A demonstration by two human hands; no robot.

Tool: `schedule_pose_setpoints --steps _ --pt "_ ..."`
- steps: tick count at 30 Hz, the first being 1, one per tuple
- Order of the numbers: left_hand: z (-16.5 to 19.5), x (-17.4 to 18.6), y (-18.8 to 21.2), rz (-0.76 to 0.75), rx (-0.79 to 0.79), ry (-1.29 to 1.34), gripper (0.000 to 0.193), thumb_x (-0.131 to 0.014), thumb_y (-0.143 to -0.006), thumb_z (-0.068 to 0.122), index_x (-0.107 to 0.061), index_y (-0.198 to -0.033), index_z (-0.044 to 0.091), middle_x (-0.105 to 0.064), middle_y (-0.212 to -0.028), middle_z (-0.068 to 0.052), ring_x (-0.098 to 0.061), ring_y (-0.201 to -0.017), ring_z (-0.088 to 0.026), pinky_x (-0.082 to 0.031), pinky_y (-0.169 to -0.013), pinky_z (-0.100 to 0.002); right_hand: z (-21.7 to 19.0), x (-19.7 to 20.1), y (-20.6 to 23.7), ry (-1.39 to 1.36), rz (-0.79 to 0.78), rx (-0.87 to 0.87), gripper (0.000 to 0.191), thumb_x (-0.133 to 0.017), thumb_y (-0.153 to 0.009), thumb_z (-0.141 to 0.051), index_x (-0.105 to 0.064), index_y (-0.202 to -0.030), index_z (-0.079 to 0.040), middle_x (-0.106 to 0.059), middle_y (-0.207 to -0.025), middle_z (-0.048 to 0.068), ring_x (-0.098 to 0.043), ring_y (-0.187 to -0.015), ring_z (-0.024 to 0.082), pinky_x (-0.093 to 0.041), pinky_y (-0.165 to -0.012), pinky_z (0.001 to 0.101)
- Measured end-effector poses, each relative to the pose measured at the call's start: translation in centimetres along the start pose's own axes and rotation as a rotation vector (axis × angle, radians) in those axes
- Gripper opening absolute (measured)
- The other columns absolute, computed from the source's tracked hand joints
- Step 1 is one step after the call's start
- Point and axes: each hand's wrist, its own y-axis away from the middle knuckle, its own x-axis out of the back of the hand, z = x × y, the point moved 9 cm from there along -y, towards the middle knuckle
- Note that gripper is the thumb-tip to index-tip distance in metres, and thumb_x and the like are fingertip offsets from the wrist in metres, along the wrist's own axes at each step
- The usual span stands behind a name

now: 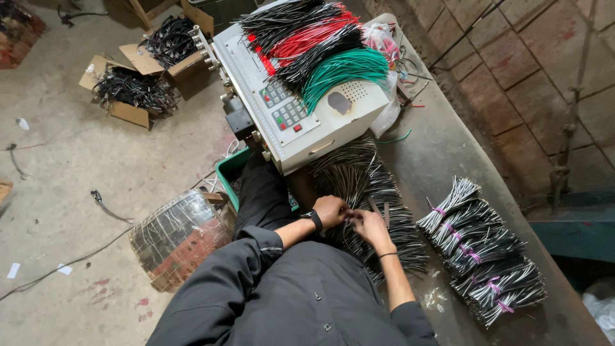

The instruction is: The person gathers loose wires from a table, aligns them into neat bundles, and secures each bundle with a pink zip tie. The person then places the finished bundles on the table next to other completed bundles.

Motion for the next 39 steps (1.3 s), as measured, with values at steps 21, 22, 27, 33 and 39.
schedule_pose_setpoints --steps 21,22,27,33,39 --pt "-0.5 -1.1 -0.1 -0.231 -0.065 0.463 0.037 -0.068 -0.091 0.039 -0.078 -0.113 0.011 -0.078 -0.096 -0.014 -0.075 -0.084 -0.026 -0.058 -0.078 -0.039 4.5 -3.8 1.4 -0.901 -0.31 -0.199 0.031 -0.061 -0.105 -0.029 -0.073 -0.106 0.0 -0.068 -0.074 0.002 -0.063 -0.066 0.011 -0.05 -0.058 0.0255" --pt "0.4 -1.3 0.2 -0.265 -0.139 0.369 0.038 -0.07 -0.09 0.039 -0.078 -0.115 0.012 -0.078 -0.097 -0.014 -0.075 -0.084 -0.025 -0.057 -0.078 -0.038 4.5 -3.3 0.9 -0.928 -0.252 -0.171 0.032 -0.062 -0.106 -0.028 -0.075 -0.107 0.001 -0.069 -0.077 0.002 -0.063 -0.069 0.011 -0.05 -0.061 0.0257" --pt "-1.7 -1.0 0.0 -0.178 0.071 0.4 0.036 -0.073 -0.089 0.041 -0.079 -0.11 0.013 -0.079 -0.095 -0.012 -0.077 -0.086 -0.025 -0.058 -0.081 -0.036 3.3 -1.0 -0.5 -0.795 0.016 -0.045 0.03 -0.071 -0.095 -0.021 -0.074 -0.121 -0.005 -0.075 -0.107 0.002 -0.067 -0.1 0.014 -0.053 -0.087 0.0257" --pt "-3.4 0.2 -0.7 0.032 0.154 0.498 0.031 -0.071 -0.088 0.035 -0.079 -0.108 0.013 -0.079 -0.097 -0.011 -0.078 -0.09 -0.025 -0.06 -0.084 -0.035 -0.4 -0.2 -1.4 -0.275 0.141 0.097 0.036 -0.073 -0.087 -0.019 -0.073 -0.123 -0.013 -0.075 -0.117 0.005 -0.073 -0.111 0.022 -0.055 -0.095 0.0337" --pt "-1.0 2.0 0.0 0.11 0.072 0.132 0.023 -0.072 -0.085 0.022 -0.079 -0.103 0.009 -0.077 -0.09 -0.016 -0.071 -0.084 -0.034 -0.055 -0.076 -0.046 -1.7 -0.2 -1.2 0.079 0.315 0.172 0.014 -0.069 -0.091 -0.016 -0.074 -0.099 -0.007 -0.07 -0.099 0.013 -0.069 -0.094 0.034 -0.054 -0.082 0.0447"
